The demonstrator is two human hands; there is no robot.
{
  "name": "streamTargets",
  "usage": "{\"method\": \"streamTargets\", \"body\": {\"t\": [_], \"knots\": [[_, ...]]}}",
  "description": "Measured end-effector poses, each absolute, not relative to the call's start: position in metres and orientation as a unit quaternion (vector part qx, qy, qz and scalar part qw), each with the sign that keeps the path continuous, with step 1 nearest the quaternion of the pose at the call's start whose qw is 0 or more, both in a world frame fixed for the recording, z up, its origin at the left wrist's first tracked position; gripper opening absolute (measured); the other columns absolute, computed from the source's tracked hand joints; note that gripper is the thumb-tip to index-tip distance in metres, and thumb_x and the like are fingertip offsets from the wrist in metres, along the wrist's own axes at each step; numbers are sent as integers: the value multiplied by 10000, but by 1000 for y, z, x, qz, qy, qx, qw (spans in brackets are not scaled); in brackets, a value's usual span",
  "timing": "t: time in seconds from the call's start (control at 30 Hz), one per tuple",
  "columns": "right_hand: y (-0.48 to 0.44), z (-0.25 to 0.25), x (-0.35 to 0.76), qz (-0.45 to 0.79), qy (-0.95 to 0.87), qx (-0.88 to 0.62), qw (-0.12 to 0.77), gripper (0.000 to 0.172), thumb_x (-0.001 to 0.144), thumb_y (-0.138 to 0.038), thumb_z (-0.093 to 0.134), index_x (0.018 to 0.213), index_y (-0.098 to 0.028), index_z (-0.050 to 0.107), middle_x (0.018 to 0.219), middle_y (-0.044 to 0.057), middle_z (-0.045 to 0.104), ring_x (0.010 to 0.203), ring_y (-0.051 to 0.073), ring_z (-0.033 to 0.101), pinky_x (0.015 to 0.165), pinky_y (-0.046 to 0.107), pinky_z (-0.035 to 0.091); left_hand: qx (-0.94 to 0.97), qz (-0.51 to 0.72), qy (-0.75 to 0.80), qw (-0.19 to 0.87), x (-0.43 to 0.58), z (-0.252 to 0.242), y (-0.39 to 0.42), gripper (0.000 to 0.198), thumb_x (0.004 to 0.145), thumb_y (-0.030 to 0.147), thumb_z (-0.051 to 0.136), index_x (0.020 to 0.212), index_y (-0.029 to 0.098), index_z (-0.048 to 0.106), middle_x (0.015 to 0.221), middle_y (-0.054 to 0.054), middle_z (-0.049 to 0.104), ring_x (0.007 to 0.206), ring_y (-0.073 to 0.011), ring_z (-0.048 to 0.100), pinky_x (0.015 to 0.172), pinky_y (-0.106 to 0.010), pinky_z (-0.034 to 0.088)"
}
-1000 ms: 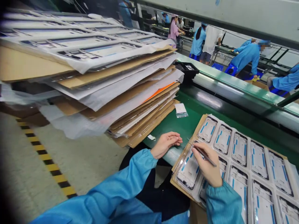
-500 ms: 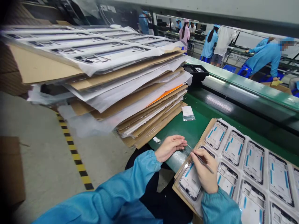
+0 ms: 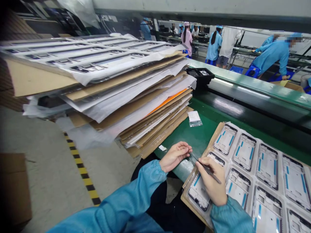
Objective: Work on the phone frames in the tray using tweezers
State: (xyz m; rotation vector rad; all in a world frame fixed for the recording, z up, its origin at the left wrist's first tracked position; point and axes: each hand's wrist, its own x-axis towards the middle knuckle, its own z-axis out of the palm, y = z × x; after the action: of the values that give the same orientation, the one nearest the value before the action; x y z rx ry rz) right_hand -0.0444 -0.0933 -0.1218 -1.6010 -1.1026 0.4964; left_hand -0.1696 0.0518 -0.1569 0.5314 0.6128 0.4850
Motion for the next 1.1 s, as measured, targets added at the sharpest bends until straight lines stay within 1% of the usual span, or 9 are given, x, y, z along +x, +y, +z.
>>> {"method": "streamTargets", "body": {"t": [0.17,0.37,0.67,0.9,1.1], "knots": [[-93,-120,-51,208,-472,-660,546,60,823,-196,660,878,-173,660,910,31,654,841,109,635,782,200,518,226,227,283,904,-173,-161,51,429,593,136,826,917,90,548,847,-47,648,819,-141,651,640,-186,530],[-94,-118,-56,221,-456,-656,559,65,821,-195,666,885,-185,658,908,21,655,841,102,636,795,193,521,221,220,285,907,-175,-160,51,407,584,113,827,890,86,559,833,-42,651,794,-125,653,628,-168,536],[-93,-123,-58,245,-423,-666,563,50,834,-244,660,838,-194,652,847,5,642,791,95,621,756,208,513,226,214,286,906,-176,-162,51,382,592,106,819,881,88,570,819,-30,648,788,-117,654,621,-150,536],[-93,-127,-58,271,-387,-670,572,121,839,-294,657,819,-176,640,826,19,637,776,110,623,733,229,518,238,222,288,901,-175,-162,50,378,596,115,820,880,80,574,825,-41,650,780,-115,653,626,-146,534],[-92,-130,-58,294,-349,-672,583,171,821,-325,675,841,-161,634,846,42,637,788,130,630,749,247,524,264,240,296,886,-173,-162,47,352,602,123,819,864,70,589,849,-57,658,784,-110,652,638,-136,528]]}}
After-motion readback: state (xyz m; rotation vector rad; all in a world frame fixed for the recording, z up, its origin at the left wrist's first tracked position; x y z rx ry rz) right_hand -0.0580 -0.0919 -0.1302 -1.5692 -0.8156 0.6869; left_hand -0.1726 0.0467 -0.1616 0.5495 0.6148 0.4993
